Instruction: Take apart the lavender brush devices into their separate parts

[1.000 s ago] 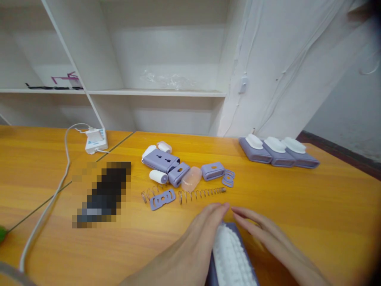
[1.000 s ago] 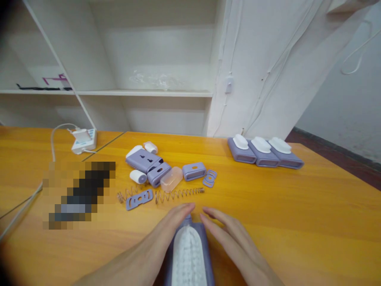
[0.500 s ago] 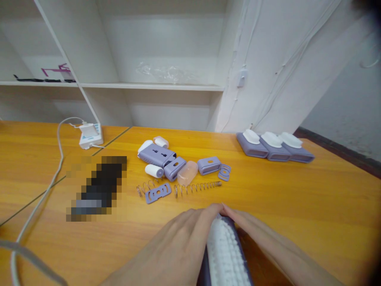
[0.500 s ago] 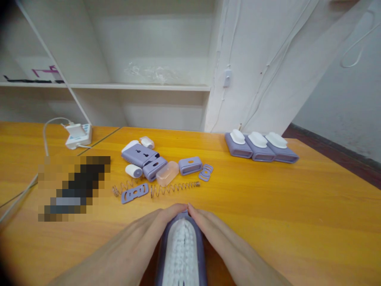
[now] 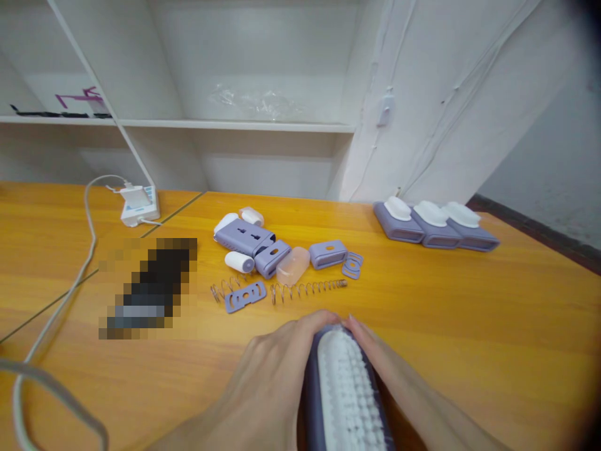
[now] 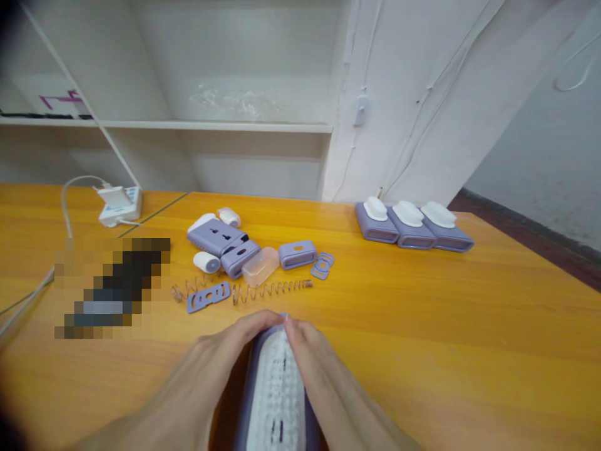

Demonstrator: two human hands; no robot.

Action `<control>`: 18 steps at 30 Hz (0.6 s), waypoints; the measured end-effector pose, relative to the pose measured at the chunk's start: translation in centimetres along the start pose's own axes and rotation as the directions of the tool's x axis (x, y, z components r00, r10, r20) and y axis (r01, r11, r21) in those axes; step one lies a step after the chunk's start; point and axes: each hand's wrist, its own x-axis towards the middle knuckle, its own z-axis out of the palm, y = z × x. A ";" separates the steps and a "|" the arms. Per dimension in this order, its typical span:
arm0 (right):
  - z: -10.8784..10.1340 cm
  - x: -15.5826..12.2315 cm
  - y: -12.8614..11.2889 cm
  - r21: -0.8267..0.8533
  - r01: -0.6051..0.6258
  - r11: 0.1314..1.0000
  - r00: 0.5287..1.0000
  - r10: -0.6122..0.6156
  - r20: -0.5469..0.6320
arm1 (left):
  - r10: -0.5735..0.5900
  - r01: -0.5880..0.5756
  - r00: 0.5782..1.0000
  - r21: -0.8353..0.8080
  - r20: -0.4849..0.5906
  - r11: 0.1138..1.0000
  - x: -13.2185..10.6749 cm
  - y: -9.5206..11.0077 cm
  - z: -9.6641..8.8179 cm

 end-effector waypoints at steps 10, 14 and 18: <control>-0.9 -0.3 -1.0 0.034 -0.047 0.998 0.999 0.047 0.008 | 0.075 -0.065 0.986 0.066 -0.149 0.996 -0.8 -0.8 2.0; 0.1 0.9 0.2 0.081 -0.024 0.996 0.995 0.031 -0.094 | 0.110 -0.108 0.993 -0.052 0.035 0.993 0.3 -2.3 0.9; 2.6 2.8 2.8 -0.015 -0.053 0.998 0.969 0.048 -0.243 | 0.013 0.018 0.981 -0.160 0.191 0.987 1.3 -2.9 0.6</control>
